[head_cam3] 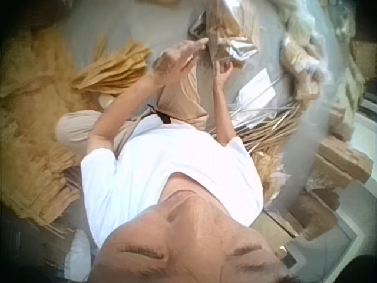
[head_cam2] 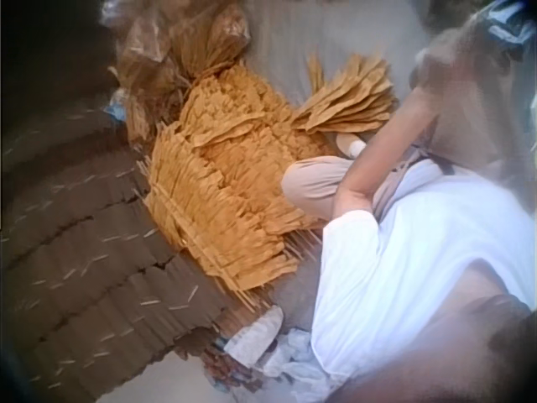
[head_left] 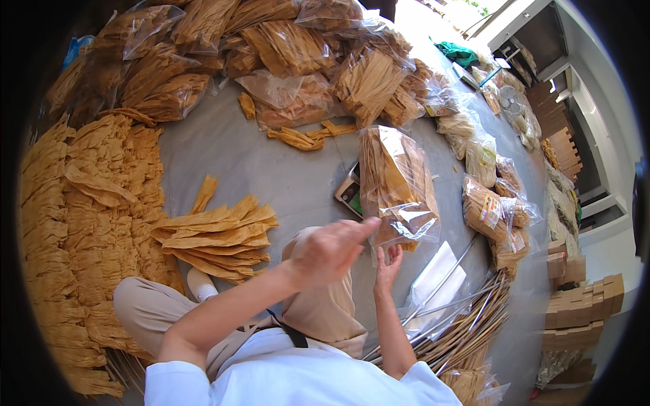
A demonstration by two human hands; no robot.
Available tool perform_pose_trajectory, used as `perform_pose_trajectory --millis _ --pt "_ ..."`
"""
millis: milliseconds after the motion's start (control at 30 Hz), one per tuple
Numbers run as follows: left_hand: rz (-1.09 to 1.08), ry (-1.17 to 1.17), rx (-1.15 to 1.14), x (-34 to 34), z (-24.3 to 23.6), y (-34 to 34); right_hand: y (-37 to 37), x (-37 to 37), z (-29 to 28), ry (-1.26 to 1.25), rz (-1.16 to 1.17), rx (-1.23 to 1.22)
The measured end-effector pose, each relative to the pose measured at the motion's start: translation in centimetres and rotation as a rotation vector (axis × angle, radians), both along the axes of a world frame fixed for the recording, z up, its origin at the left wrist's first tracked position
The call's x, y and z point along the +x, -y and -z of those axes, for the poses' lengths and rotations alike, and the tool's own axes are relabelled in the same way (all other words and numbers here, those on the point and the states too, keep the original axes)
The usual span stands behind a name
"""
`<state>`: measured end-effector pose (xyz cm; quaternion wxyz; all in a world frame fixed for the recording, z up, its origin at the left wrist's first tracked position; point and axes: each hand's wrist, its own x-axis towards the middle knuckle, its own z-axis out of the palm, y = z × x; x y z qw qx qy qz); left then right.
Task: The person sorts long strips of dried food by hand, gathers them into bundles, and places them into plastic bags. They also use two wooden rods to lift a large batch of strips from a pile on the floor.
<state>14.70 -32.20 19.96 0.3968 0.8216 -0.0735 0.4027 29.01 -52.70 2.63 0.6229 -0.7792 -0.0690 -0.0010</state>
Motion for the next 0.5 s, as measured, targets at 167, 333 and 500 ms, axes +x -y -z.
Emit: perform_pose_trajectory --millis 167,333,500 --pt "-0.410 -0.401 -0.336 -12.0 0.4 -7.1 -3.8 5.2 -2.1 0.244 0.043 0.059" --pt "-0.630 -0.310 -0.480 -23.3 -1.8 -8.8 -3.4 14.3 -3.4 0.204 0.101 0.174" --pt "-0.742 -0.229 -0.694 -29.8 -3.3 -8.6 -4.0 20.4 -15.2 0.355 0.037 0.315"
